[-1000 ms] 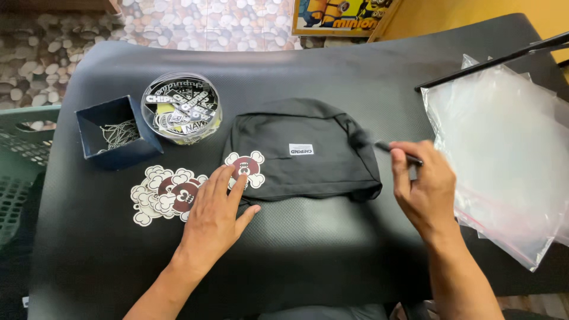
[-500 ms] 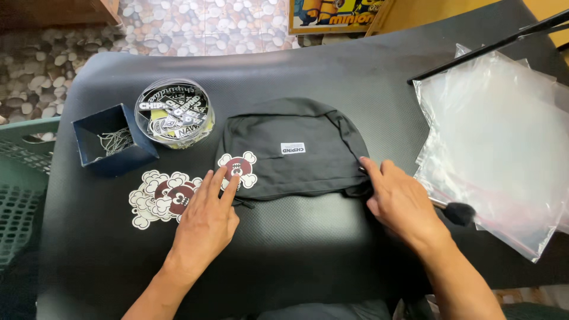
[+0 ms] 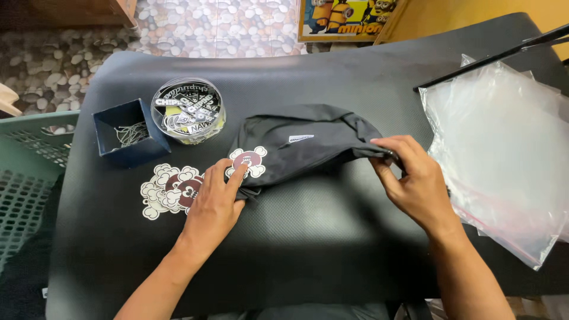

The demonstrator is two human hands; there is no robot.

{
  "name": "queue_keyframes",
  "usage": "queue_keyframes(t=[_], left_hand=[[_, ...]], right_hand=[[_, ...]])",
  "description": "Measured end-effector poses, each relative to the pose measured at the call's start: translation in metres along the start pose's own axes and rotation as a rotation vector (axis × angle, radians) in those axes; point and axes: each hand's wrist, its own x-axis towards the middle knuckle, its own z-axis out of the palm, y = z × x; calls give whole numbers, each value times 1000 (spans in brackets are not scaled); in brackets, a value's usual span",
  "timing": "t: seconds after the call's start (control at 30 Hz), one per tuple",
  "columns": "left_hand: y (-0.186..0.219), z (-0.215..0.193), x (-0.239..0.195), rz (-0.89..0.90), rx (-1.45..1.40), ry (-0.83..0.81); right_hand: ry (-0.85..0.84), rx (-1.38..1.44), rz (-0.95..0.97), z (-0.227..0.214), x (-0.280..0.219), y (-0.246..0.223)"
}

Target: The person attaches a chain to a cartoon bear keychain and places it on a black bag. They then use a brush to dust the bag before placing it into a clear plastic bag and sealing it.

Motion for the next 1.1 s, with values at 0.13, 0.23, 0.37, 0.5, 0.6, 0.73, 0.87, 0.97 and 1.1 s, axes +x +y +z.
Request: queue_keyframes(t=[0.13, 0.23, 0.37, 0.5, 0.6, 0.73, 0.87, 0.97, 1.1], left_hand=[[-1, -14, 9, 37, 5, 148], [10, -52, 22, 88, -65, 302], [18, -83, 25, -126, -391, 327], [23, -81, 27, -459, -854, 103], [35, -45, 27, -757, -1104, 80], [39, -6, 11, -845, -1375, 180], [32, 6, -1, -947, -1479, 160], [26, 11, -6, -930, -1425, 104], [34, -11, 1, -935, -1118, -76]], right_hand=[[74, 77, -40, -19, 19, -15], [55, 36, 62, -40, 30, -26], [137, 65, 62, -60, 58, -25], [92, 6, -58, -54, 99, -12], [-37, -86, -45, -16, 122, 15], [-131, -209, -75, 13, 115, 29], [-7, -306, -181, 8, 89, 19], [37, -297, -107, 9, 74, 6], [-163, 357, 184, 24, 45, -60]])
